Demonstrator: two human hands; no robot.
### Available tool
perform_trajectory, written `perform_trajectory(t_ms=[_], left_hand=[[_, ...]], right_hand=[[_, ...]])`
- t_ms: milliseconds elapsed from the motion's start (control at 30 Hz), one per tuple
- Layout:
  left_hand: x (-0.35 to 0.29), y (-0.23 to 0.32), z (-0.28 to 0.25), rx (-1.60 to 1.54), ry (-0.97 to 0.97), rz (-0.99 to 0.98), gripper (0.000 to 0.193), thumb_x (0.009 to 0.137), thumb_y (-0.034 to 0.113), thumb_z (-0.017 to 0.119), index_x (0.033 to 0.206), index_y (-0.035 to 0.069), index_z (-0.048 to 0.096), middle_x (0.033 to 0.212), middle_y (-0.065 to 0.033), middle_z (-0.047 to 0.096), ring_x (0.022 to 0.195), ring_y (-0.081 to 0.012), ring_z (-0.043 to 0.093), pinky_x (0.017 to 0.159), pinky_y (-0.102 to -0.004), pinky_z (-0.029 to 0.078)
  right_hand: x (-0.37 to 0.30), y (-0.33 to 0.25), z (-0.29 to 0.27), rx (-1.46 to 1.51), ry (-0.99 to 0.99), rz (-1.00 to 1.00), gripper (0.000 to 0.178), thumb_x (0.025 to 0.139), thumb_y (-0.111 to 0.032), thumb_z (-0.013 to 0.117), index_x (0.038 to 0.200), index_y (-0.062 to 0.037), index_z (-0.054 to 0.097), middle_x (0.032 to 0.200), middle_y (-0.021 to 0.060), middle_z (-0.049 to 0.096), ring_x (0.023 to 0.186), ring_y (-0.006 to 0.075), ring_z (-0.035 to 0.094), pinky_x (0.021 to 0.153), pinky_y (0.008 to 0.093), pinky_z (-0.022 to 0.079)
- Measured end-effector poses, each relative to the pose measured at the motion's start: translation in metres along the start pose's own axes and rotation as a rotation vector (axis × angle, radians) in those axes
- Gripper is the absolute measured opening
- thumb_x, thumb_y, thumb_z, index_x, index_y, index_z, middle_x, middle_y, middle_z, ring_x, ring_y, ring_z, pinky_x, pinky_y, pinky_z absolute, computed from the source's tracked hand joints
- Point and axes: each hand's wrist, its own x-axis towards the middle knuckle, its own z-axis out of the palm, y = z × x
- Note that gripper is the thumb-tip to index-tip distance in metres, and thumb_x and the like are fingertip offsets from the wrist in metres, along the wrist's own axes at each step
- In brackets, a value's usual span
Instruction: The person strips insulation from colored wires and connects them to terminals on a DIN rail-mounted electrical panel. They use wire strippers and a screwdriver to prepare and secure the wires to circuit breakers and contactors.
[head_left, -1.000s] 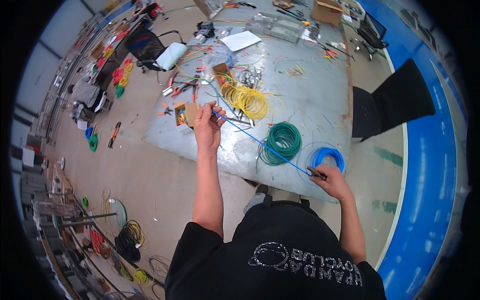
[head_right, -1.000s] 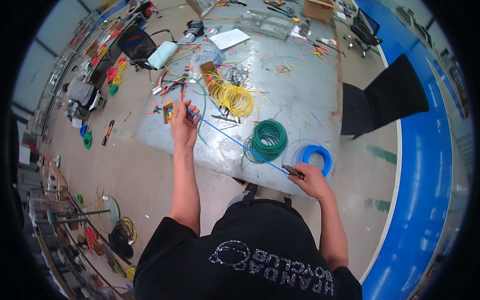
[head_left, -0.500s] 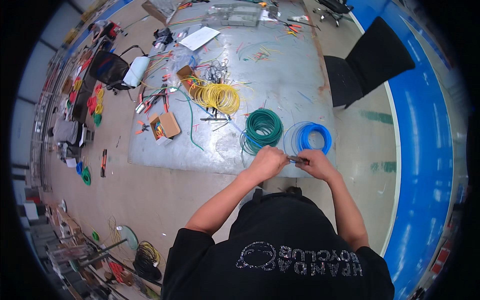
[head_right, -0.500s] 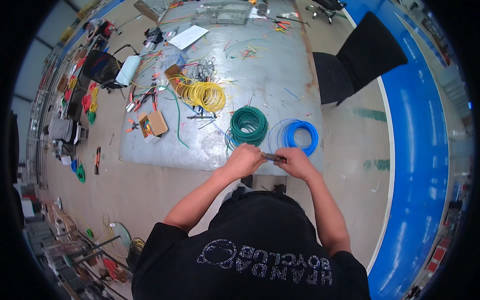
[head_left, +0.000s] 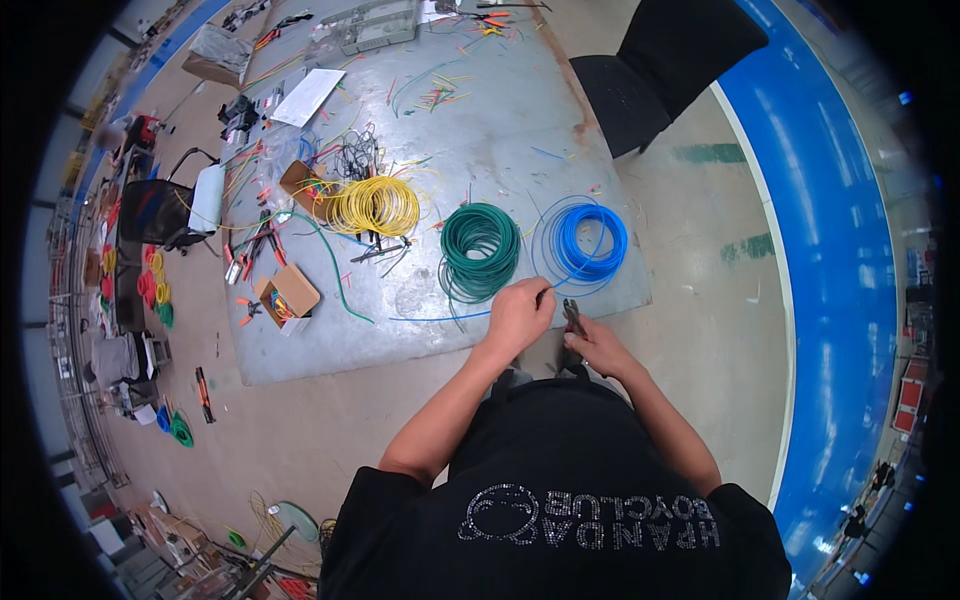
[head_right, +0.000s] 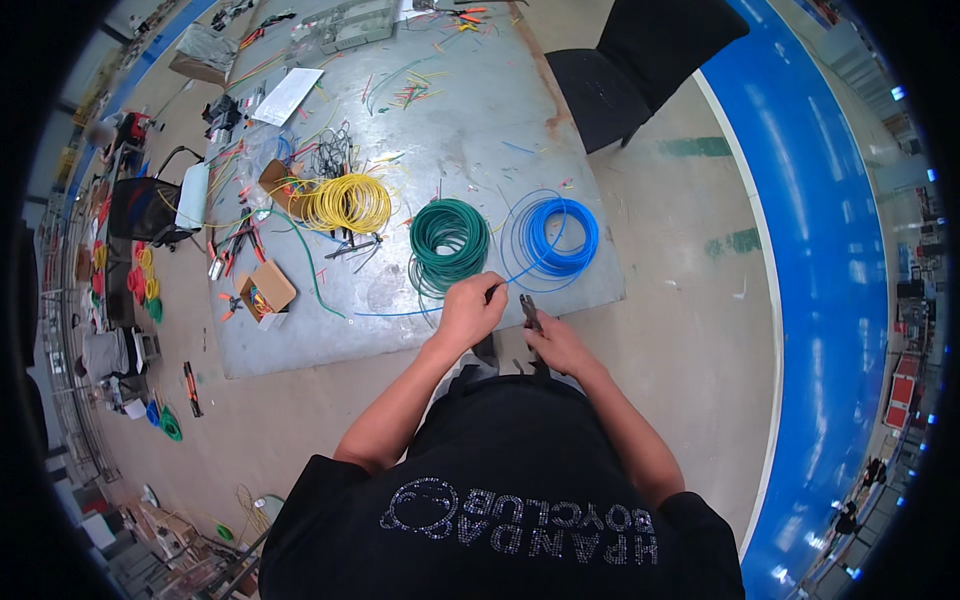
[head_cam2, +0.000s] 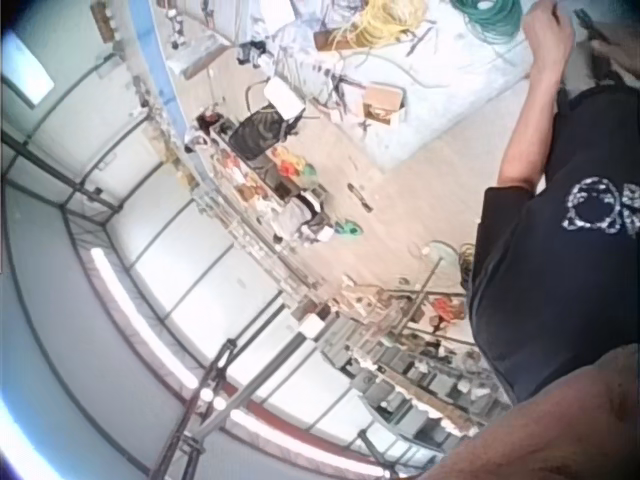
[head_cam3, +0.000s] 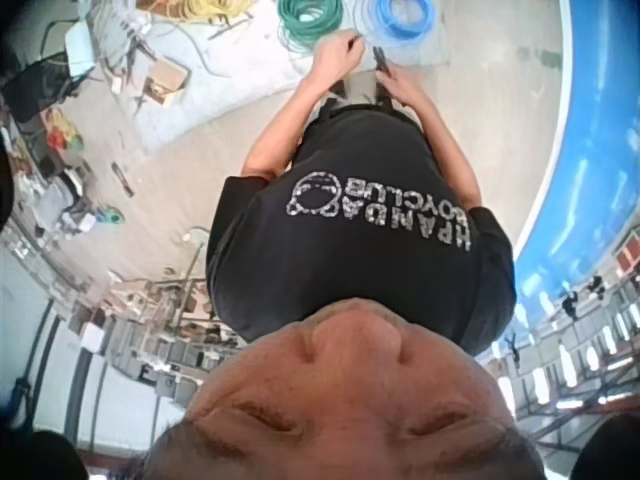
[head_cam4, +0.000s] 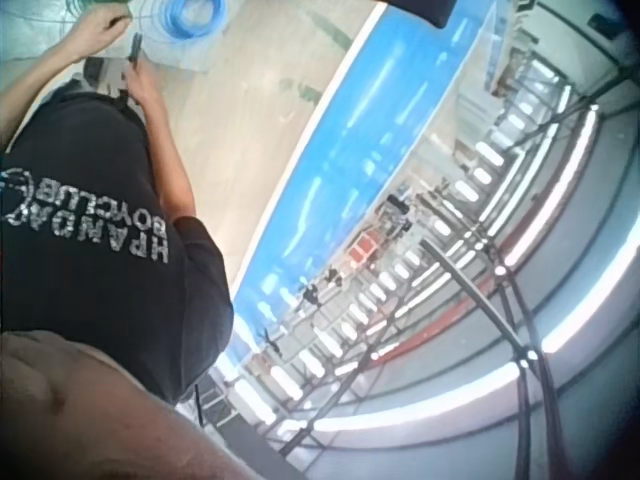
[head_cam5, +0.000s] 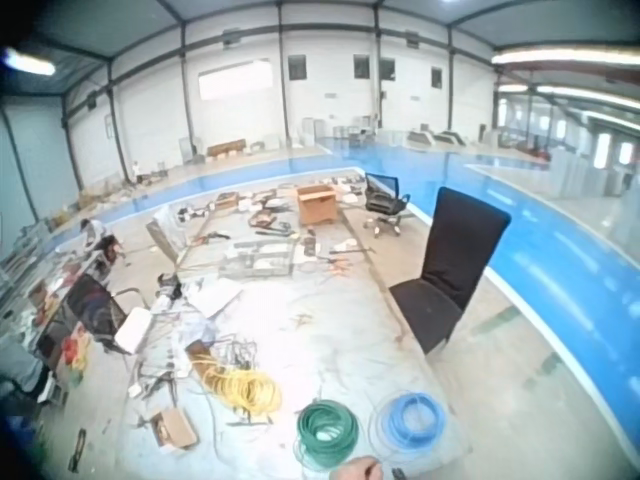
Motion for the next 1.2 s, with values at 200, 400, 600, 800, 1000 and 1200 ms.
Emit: perform_trajectory(t_ms=[200,400,600,800,1000,1200], left_hand=[[-0.004,-0.011,0.005,0.011,-0.066,0.033,0.013,0.089,0.012,0.063,0.086,0.0,0.067,0.077,-0.0199,0.064,0.071,-0.0408,0.062,0.064,-0.0481,0.048],[-0.002,-0.015,-0.013,0.018,-0.031,0.038,0.012,0.09,0.011,0.063,0.088,0.001,0.067,0.08,-0.0193,0.066,0.076,-0.0412,0.064,0.067,-0.0486,0.05],[-0.006,-0.022,-0.023,0.001,0.014,0.008,0.012,0.091,0.012,0.062,0.09,0.002,0.069,0.081,-0.0186,0.066,0.078,-0.0407,0.065,0.066,-0.0481,0.051],[-0.01,-0.02,-0.031,0.025,0.012,-0.003,0.012,0.092,0.012,0.062,0.093,0.003,0.07,0.082,-0.0182,0.067,0.078,-0.0405,0.065,0.066,-0.0476,0.051],[-0.014,-0.017,-0.025,0.043,0.055,-0.026,0.013,0.092,0.013,0.061,0.091,0.003,0.069,0.083,-0.0186,0.067,0.079,-0.041,0.065,0.067,-0.0489,0.051],[-0.03,-0.012,-0.004,0.095,0.078,-0.121,0.013,0.092,0.015,0.06,0.091,0.004,0.068,0.084,-0.0199,0.066,0.081,-0.0424,0.064,0.069,-0.0505,0.051]], right_hand=[[0.018,-0.026,0.005,-0.021,0.007,-0.025,0.064,0.094,-0.023,0.06,0.152,-0.009,0.04,0.103,0.018,0.065,0.093,0.0314,0.064,0.086,0.0416,0.05],[0.032,-0.034,0.011,0.035,0.029,-0.11,0.064,0.094,-0.021,0.059,0.154,-0.0109,0.039,0.098,0.0121,0.064,0.089,0.0249,0.061,0.085,0.0373,0.05],[0.039,-0.054,0.014,-0.009,0.008,-0.124,0.064,0.094,-0.02,0.06,0.154,-0.0091,0.039,0.102,0.0113,0.065,0.091,0.0229,0.062,0.087,0.0362,0.05],[0.043,-0.057,0.02,0.042,0.001,-0.137,0.061,0.096,-0.019,0.059,0.153,-0.009,0.041,0.113,0.0117,0.065,0.099,0.0227,0.062,0.092,0.0354,0.049],[0.04,-0.067,0.014,-0.11,0.045,-0.117,0.035,0.095,-0.026,0.062,0.12,-0.0015,0.059,0.101,0.02,0.065,0.091,0.0347,0.063,0.078,0.0428,0.048],[0.05,-0.037,0.014,-0.308,0.142,-0.435,0.034,0.095,-0.033,0.061,0.098,0.0013,0.064,0.085,0.0227,0.064,0.082,0.0402,0.063,0.073,0.0451,0.048]])
